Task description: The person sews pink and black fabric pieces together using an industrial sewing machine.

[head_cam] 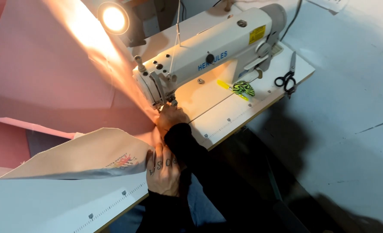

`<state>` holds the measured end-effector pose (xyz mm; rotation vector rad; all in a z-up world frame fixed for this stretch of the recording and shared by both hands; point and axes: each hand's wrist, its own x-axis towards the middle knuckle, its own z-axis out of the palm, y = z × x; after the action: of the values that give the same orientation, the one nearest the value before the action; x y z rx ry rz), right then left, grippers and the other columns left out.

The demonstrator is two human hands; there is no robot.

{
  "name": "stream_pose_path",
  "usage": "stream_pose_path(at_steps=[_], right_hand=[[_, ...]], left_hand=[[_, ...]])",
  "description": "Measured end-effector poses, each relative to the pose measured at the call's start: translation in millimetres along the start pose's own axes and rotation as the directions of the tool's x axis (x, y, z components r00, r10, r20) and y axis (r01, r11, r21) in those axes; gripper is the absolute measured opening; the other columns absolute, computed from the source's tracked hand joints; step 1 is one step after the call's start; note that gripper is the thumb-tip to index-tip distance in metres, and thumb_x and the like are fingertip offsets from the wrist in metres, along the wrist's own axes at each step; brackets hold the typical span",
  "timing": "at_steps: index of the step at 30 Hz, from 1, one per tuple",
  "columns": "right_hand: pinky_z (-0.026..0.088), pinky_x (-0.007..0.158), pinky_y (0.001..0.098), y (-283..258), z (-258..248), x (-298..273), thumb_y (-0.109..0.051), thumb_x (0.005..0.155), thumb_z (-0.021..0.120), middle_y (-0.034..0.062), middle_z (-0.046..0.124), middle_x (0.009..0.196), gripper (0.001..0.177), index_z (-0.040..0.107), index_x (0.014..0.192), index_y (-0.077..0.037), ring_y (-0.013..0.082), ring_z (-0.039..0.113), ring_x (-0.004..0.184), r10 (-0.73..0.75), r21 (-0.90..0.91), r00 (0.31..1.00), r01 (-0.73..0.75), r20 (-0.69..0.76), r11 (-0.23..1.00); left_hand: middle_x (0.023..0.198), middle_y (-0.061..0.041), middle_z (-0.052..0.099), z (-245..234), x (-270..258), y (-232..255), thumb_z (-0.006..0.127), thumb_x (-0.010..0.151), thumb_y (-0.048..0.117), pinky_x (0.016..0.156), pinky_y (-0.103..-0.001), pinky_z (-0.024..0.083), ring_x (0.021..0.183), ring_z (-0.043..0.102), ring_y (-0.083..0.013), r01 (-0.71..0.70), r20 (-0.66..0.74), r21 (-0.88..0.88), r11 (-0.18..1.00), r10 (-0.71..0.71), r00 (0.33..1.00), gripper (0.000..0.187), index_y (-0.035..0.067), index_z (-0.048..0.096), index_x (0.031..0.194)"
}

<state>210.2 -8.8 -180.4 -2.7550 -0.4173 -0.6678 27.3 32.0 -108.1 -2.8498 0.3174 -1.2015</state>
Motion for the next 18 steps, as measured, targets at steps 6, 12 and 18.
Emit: stream_pose_path(at_steps=[6, 12, 18], right_hand=[[0.056, 0.072, 0.0508, -3, -12, -1, -0.033, 0.086, 0.067, 0.0252, 0.065, 0.101, 0.046, 0.065, 0.112, 0.005, 0.0419, 0.066, 0.084, 0.159, 0.147, 0.98, -0.175, 0.12, 0.973], [0.056, 0.08, 0.0457, 9, -115, -13, -0.027, 0.076, 0.073, 0.0206, 0.063, 0.11, 0.034, 0.068, 0.105, -0.011, 0.0385, 0.06, 0.106, -0.174, 0.049, 0.912, 0.168, 0.371, 0.985], [0.057, 0.087, 0.0443, 184, -93, -69, -0.014, 0.086, 0.068, 0.0225, 0.064, 0.115, 0.043, 0.06, 0.122, 0.009, 0.0341, 0.065, 0.104, -0.055, -0.204, 0.955, 0.118, 0.293, 0.972]], left_hand=[[0.116, -0.017, 0.068, -13, 10, 2, 0.058, 0.087, 0.017, 0.108, -0.048, 0.044, 0.121, 0.061, -0.0312, -0.029, 0.04, -0.019, 0.999, 0.03, 0.999, 0.031, -0.003, 0.077, 0.102], [0.116, -0.016, 0.068, -7, 3, -1, 0.059, 0.083, 0.015, 0.108, -0.047, 0.045, 0.122, 0.062, -0.0301, -0.055, 0.095, 0.006, 0.998, 0.055, 0.994, 0.027, -0.002, 0.076, 0.096], [0.112, -0.01, 0.066, -5, 8, 2, 0.059, 0.09, 0.01, 0.108, -0.048, 0.044, 0.122, 0.061, -0.0271, -0.034, 0.032, 0.045, 0.998, 0.032, 0.999, 0.018, 0.001, 0.074, 0.095]])
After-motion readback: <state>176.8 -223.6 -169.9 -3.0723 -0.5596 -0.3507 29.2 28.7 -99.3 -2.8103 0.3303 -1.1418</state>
